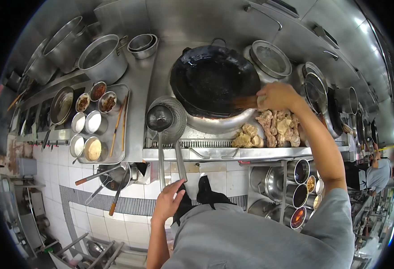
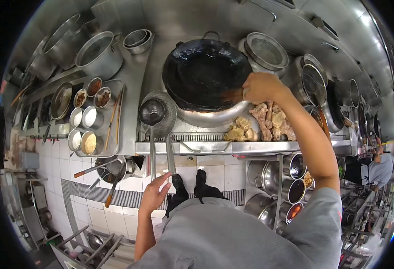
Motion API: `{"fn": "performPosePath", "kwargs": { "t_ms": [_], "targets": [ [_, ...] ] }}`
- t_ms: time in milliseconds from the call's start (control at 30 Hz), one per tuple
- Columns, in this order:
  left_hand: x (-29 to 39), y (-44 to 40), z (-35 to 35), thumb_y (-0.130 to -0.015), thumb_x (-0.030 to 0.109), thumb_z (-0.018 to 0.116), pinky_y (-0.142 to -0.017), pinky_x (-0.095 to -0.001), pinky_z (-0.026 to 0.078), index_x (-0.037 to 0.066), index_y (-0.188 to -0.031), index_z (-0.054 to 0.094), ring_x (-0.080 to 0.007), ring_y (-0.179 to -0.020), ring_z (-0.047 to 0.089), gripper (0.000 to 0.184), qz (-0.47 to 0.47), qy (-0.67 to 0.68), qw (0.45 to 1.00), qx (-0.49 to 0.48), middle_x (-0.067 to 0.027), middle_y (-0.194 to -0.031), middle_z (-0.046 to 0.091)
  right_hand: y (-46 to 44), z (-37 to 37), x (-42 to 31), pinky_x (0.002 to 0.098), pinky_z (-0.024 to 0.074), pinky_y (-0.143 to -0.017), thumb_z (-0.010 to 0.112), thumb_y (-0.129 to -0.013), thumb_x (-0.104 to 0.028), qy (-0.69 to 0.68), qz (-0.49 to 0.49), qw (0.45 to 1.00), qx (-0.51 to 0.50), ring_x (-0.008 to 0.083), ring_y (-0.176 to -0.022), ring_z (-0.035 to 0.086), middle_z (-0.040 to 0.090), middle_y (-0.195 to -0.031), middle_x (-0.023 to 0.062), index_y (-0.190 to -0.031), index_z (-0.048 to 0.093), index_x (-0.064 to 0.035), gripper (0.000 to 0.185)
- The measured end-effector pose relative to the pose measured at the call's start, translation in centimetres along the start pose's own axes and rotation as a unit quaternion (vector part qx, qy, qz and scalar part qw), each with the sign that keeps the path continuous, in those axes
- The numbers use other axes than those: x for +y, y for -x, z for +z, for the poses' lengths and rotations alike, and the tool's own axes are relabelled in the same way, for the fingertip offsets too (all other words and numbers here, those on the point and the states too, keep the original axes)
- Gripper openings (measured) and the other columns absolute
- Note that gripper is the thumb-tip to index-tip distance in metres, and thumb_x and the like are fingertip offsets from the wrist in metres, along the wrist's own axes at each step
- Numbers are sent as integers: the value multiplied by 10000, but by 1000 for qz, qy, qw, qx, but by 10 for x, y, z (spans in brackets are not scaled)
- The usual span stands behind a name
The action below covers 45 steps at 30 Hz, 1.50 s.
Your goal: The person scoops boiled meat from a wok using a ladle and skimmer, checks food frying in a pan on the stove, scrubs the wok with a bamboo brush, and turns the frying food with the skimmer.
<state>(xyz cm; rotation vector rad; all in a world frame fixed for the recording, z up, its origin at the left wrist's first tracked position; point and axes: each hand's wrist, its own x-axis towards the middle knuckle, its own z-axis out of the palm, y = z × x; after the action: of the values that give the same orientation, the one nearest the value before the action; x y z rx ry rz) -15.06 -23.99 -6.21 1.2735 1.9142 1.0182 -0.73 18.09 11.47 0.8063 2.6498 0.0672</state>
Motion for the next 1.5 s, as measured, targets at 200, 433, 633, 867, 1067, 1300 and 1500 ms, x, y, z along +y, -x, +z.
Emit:
{"fn": "performPosePath", "kwargs": {
  "t_ms": [200,433,633,867,1067,1300,1500],
  "targets": [
    [9,-13,3,-868,138,633,-938,-394,456,40,-1226,571,-353,-1076,580,376,30,-21,998,-41,-170,-1166,621,-42,9,-33,362,549,-571,589,-733,-358,-308,55,948,-51,263,-578,649,662,-742,148,-1011,699,-89,402],
    [15,-3,0,-887,145,611,-932,-405,454,30,-1223,570,-365,-1080,580,358,-32,27,999,-10,-191,-1160,619,10,-8,29,413,542,-754,621,-718,-401,-150,125,962,-192,315,-818,678,695,-925,157,-1134,677,-144,493],
    [12,-8,3,-886,148,617,-929,-392,458,33,-1228,567,-364,-1086,581,364,-16,36,999,-18,-190,-1156,621,-22,-10,38,434,527,-812,616,-727,-453,-85,63,992,66,368,-882,652,679,-994,152,-1073,696,-190,442],
    [27,-26,-1,-889,153,617,-940,-381,453,46,-1238,571,-351,-1104,581,368,6,15,1000,-10,-182,-1183,616,-4,59,28,433,494,-889,642,-707,-455,-97,-6,995,-24,312,-926,656,681,-1015,117,-1146,672,-256,483],
    [23,-12,0,-906,189,605,-950,-366,448,33,-1240,567,-336,-1123,587,370,-80,101,992,5,-189,-1183,621,-4,2,63,434,476,-920,632,-748,-463,31,182,983,20,306,-1035,614,656,-1102,102,-1140,672,-241,452],
    [30,-41,5,-896,167,617,-939,-367,459,46,-1245,567,-348,-1107,589,373,-51,83,995,-22,-195,-1187,614,-51,78,4,428,491,-907,577,-807,-454,-154,-13,988,1,295,-1081,598,645,-1136,116,-1157,661,-272,404],
    [25,-28,15,-893,113,607,-956,-330,448,30,-1257,560,-271,-1149,587,376,-69,77,994,-17,-159,-1201,626,-161,110,72,429,538,-816,510,-835,-290,-78,172,978,88,323,-953,666,683,-1023,159,-1015,694,-95,322]
  ]
}}
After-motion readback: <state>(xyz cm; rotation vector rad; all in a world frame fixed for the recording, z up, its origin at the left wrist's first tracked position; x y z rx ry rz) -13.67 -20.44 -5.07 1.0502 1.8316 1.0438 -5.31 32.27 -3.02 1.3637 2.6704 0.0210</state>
